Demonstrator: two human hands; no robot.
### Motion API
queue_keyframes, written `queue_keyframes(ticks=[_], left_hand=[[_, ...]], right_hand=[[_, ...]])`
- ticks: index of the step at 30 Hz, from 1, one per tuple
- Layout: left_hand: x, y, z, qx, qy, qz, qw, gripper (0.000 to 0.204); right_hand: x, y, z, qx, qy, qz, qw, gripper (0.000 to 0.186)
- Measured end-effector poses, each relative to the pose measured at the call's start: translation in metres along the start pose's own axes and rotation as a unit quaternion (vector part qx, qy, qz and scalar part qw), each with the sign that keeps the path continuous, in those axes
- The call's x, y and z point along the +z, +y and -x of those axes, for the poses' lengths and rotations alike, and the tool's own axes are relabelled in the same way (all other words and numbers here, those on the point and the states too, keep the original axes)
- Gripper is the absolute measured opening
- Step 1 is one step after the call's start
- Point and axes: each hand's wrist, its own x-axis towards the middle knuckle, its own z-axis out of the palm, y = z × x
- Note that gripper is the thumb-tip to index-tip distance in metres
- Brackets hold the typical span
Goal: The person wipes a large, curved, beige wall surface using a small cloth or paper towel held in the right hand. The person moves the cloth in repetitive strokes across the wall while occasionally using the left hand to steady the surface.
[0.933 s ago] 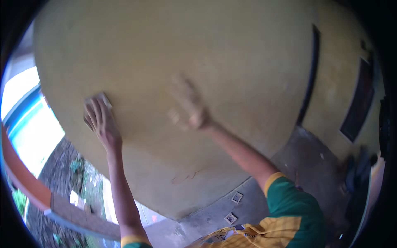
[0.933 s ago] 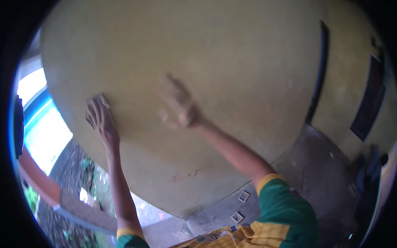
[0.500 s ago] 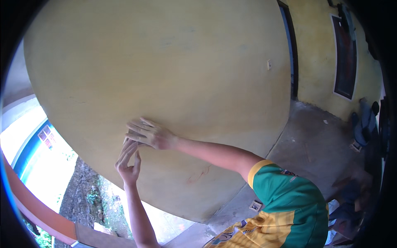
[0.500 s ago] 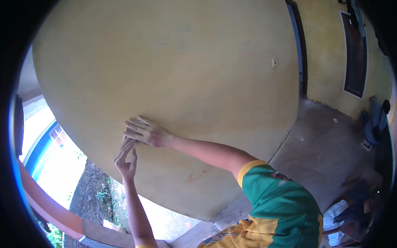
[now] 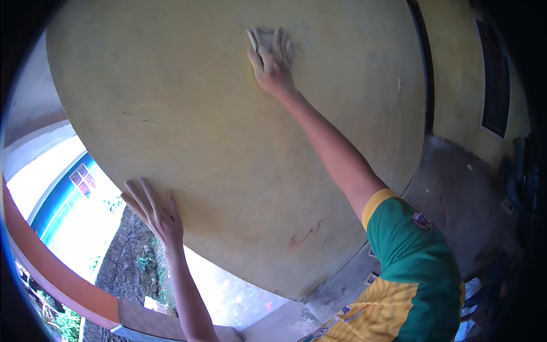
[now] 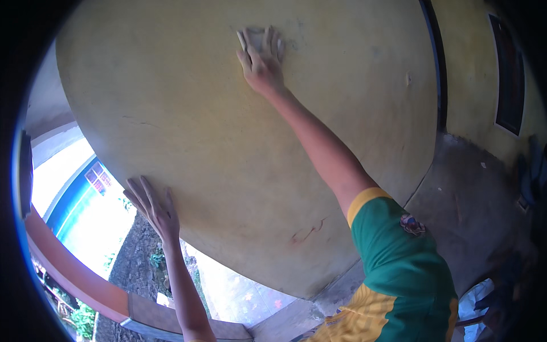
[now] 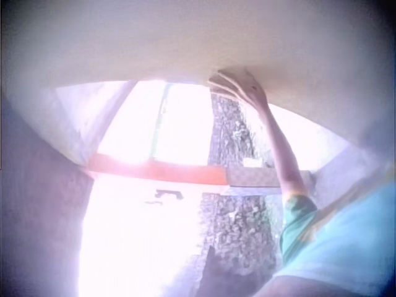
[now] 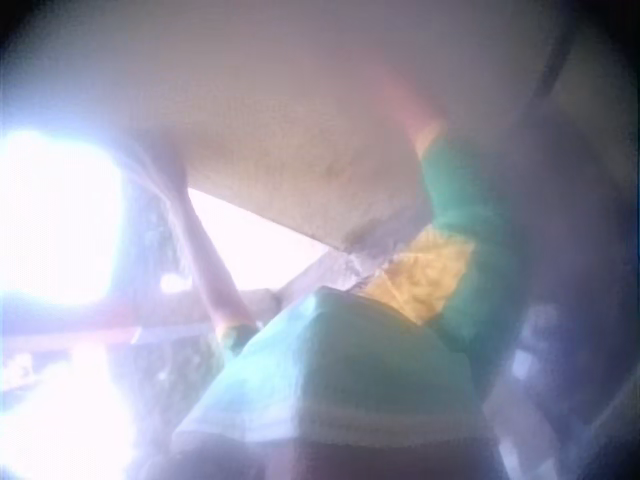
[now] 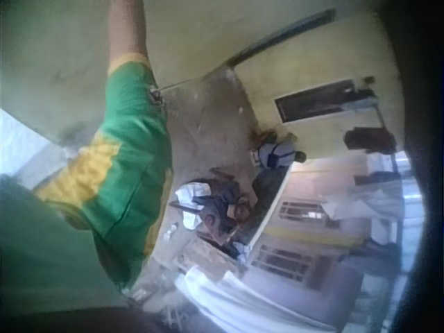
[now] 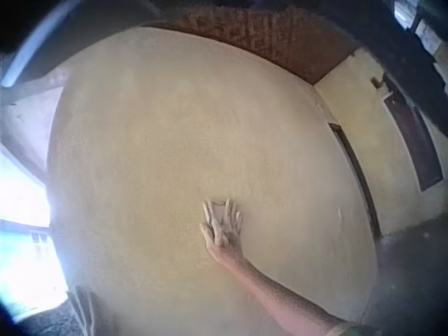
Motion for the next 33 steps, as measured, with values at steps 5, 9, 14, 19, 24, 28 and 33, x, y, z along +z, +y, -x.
queue_keyframes(ticks=[5, 9, 14, 19, 24, 28, 33], left_hand=[[0.023, 0.001, -0.035, 0.001, 0.012, -0.181, 0.983, 0.074], [0.041, 0.009, -0.043, 0.007, 0.061, -0.166, 0.984, 0.076], [0.042, 0.008, -0.039, -0.009, 0.05, -0.181, 0.982, 0.076], [0.041, 0.015, -0.047, -0.007, 0.056, -0.19, 0.98, 0.077], [0.04, 0.019, -0.043, -0.012, 0.054, -0.163, 0.985, 0.077], [0.037, 0.01, -0.044, -0.014, 0.073, -0.168, 0.983, 0.076], [0.046, 0.005, -0.039, -0.009, 0.075, -0.162, 0.984, 0.075]], right_hand=[[0.013, -0.04, 0.071, -0.063, -0.057, -0.069, 0.994, 0.05], [-0.064, -0.042, 0.232, -0.131, -0.232, -0.067, 0.962, 0.056], [-0.061, -0.014, 0.19, -0.089, -0.226, -0.056, 0.968, 0.062], [0.005, 0.006, -0.003, -0.025, -0.028, 0.072, 0.997, 0.055], [0.008, -0.008, 0.06, -0.137, -0.082, -0.003, 0.987, 0.053], [-0.059, -0.033, 0.242, -0.121, -0.225, -0.044, 0.966, 0.047], [-0.063, 0.016, 0.186, -0.124, -0.221, -0.052, 0.966, 0.049]])
